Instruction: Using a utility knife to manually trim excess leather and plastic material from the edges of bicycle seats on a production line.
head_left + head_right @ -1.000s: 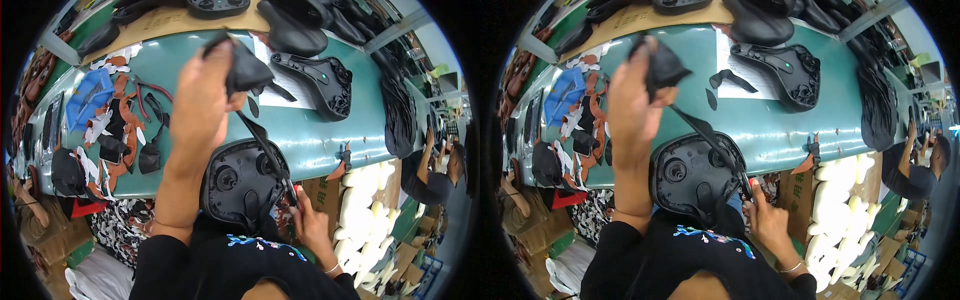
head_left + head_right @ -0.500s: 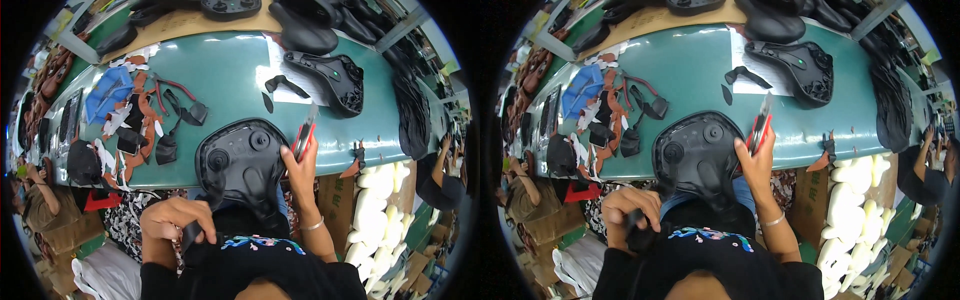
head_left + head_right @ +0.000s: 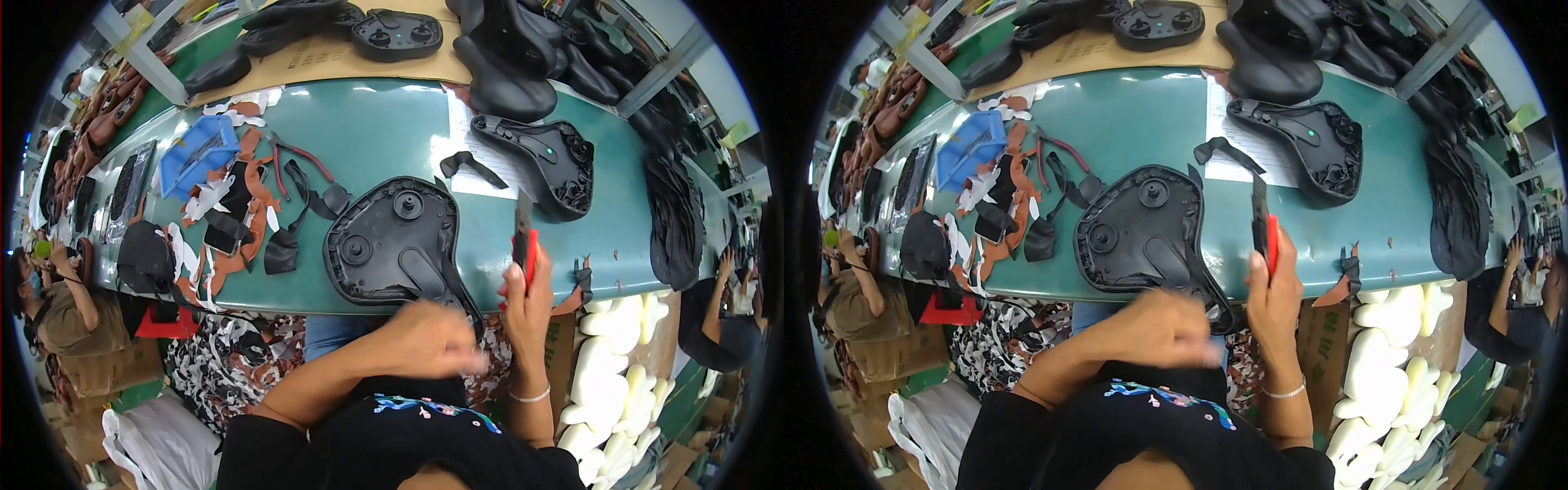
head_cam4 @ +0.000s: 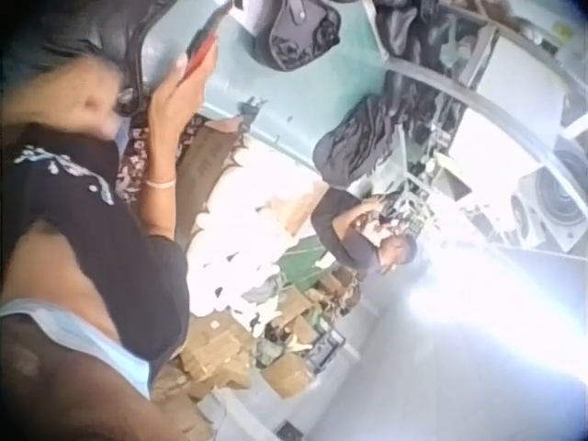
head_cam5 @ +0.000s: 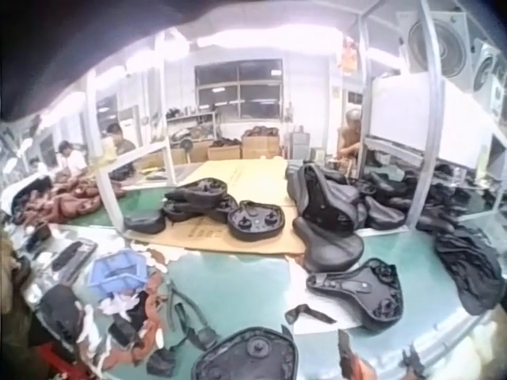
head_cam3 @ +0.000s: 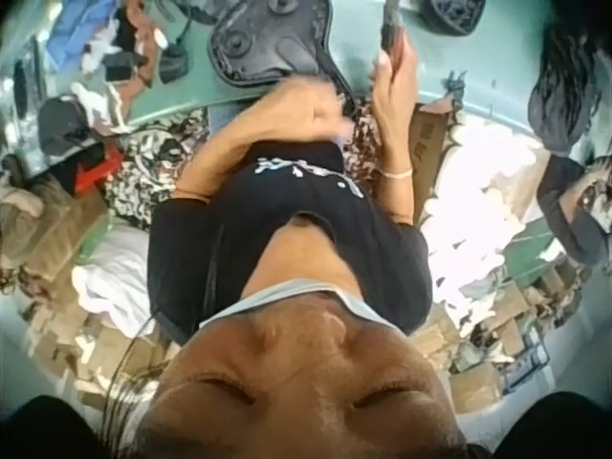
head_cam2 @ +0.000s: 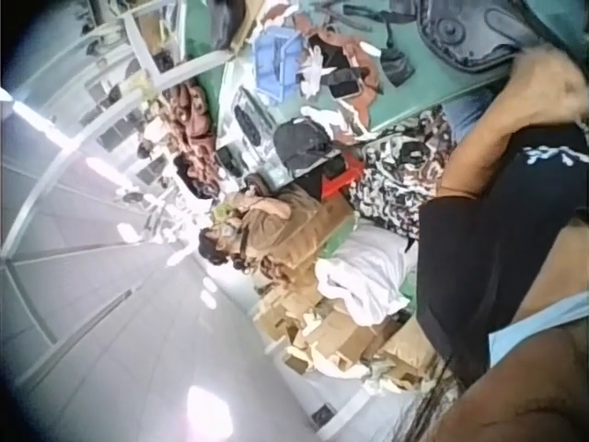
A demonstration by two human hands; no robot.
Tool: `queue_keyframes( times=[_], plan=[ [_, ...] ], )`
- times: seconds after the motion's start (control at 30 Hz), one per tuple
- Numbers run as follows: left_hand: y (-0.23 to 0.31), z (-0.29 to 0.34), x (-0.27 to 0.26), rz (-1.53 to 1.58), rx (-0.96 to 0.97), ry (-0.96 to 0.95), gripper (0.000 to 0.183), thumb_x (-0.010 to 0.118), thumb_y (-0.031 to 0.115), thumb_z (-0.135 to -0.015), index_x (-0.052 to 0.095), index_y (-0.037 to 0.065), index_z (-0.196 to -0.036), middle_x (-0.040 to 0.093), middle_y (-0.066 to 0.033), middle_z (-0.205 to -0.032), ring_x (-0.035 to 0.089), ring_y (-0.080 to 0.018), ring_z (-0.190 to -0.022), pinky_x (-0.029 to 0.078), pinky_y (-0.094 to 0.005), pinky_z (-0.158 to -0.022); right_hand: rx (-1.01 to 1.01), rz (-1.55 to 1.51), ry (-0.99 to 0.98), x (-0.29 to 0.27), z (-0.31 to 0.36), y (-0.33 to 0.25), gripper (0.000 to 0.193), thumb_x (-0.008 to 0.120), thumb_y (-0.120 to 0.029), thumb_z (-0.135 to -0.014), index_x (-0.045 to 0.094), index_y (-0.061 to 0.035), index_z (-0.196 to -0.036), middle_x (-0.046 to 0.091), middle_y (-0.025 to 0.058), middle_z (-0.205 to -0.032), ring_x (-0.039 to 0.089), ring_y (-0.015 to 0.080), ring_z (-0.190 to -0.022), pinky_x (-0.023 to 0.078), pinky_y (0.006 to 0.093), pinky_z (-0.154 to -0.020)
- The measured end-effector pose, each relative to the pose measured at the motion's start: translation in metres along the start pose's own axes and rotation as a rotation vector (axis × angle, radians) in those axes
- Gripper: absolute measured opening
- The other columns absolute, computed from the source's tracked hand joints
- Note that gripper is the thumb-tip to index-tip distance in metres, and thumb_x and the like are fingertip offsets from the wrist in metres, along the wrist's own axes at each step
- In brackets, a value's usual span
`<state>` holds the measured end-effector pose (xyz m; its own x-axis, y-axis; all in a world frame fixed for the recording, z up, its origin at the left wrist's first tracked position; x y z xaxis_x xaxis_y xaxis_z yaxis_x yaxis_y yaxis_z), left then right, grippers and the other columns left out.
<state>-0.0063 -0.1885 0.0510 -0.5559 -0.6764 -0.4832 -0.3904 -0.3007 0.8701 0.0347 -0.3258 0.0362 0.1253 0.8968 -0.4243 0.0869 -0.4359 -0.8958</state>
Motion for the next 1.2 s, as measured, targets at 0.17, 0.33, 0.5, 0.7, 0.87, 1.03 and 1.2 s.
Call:
queue_keyframes(
  times=[0.17,0.33,0.5,0.7,0.87,1.03,1.2],
  plan=[
    [-0.006,-0.007,-0.041,-0.617,-0.206,0.589,0.041,0.068,0.038,-0.077,0.054,0.006,-0.055,0.056,-0.0077,-0.059,0.051,-0.0253,-0.060,0.035,-0.0379,-0.055,0.039,0.136,-0.032,-0.022,0.026,0.010,0.042,0.050,-0.017,-0.094,0.040,-0.0026,-0.132,0.058,0.0126,-0.083,0.054,0.0164,-0.057,0.045,0.0315,-0.055],
    [-0.040,-0.013,-0.025,-0.646,-0.267,0.575,0.038,0.063,0.031,-0.082,0.053,0.006,-0.056,0.052,-0.0081,-0.057,0.051,-0.0254,-0.064,0.035,-0.0388,-0.063,-0.248,0.235,-0.094,-0.017,0.037,-0.018,0.045,0.056,-0.012,-0.090,0.043,-0.0028,-0.132,0.062,0.0221,-0.111,0.065,0.0346,-0.088,0.052,0.0344,-0.071],
    [-0.043,0.001,-0.033,-0.382,-0.206,0.525,0.029,0.059,0.020,-0.080,0.052,0.004,-0.057,0.053,-0.0084,-0.058,0.050,-0.0257,-0.066,0.034,-0.0386,-0.064,-0.260,0.555,-0.396,0.003,0.036,-0.037,0.051,0.061,-0.005,-0.083,0.047,-0.0116,-0.132,0.065,0.0171,-0.086,0.062,0.0330,-0.067,0.048,0.0400,-0.058],
    [-0.051,0.009,-0.030,-0.243,-0.215,0.551,0.023,0.056,0.013,-0.078,0.049,0.003,-0.058,0.049,-0.0072,-0.056,0.046,-0.0229,-0.062,0.034,-0.0358,-0.064,-0.336,0.773,-0.554,0.012,0.049,-0.044,0.054,0.058,-0.012,-0.085,0.043,-0.0174,-0.137,0.052,0.0151,-0.063,0.054,0.0329,-0.050,0.041,0.0434,-0.046],
    [-0.093,0.021,-0.043,0.704,-0.437,0.675,0.032,0.051,0.016,-0.089,0.045,0.003,-0.060,0.038,0.0022,-0.057,0.038,-0.0061,-0.057,0.030,-0.0242,-0.053,-0.145,0.817,-0.731,-0.017,0.084,-0.021,0.053,0.060,-0.012,-0.084,0.045,-0.0170,-0.134,0.058,0.0188,-0.071,0.060,0.0346,-0.056,0.047,0.0436,-0.051],
    [-0.044,0.039,-0.099,0.079,-0.131,1.044,0.027,0.064,0.022,-0.085,0.054,0.001,-0.070,0.051,-0.0081,-0.065,0.048,-0.0195,-0.060,0.040,-0.0316,-0.058,0.004,0.261,-0.172,-0.038,0.047,-0.012,0.031,0.064,-0.009,-0.083,0.058,-0.0002,-0.112,0.066,0.0127,-0.087,0.065,0.0235,-0.073,0.049,0.0298,-0.068],
    [-0.142,0.022,-0.146,-0.310,-0.606,0.391,0.050,0.063,0.046,-0.080,0.064,-0.002,-0.093,0.063,-0.0198,-0.081,0.061,-0.0339,-0.077,0.046,-0.0431,-0.069,-0.100,0.085,-0.349,0.043,-0.009,0.003,0.033,0.057,-0.019,-0.088,0.052,0.0002,-0.115,0.065,0.0083,-0.096,0.062,0.0136,-0.076,0.047,0.0246,-0.063]
  ],
)
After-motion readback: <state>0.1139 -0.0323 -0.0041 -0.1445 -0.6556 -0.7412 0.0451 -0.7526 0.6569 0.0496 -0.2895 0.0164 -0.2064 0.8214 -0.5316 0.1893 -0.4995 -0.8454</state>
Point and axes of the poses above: each hand's wrist, its own z-axis away from the middle knuckle, its own x-axis out of the palm, y = z × x, the point moved 7 cm from there along -z, towards the middle knuckle
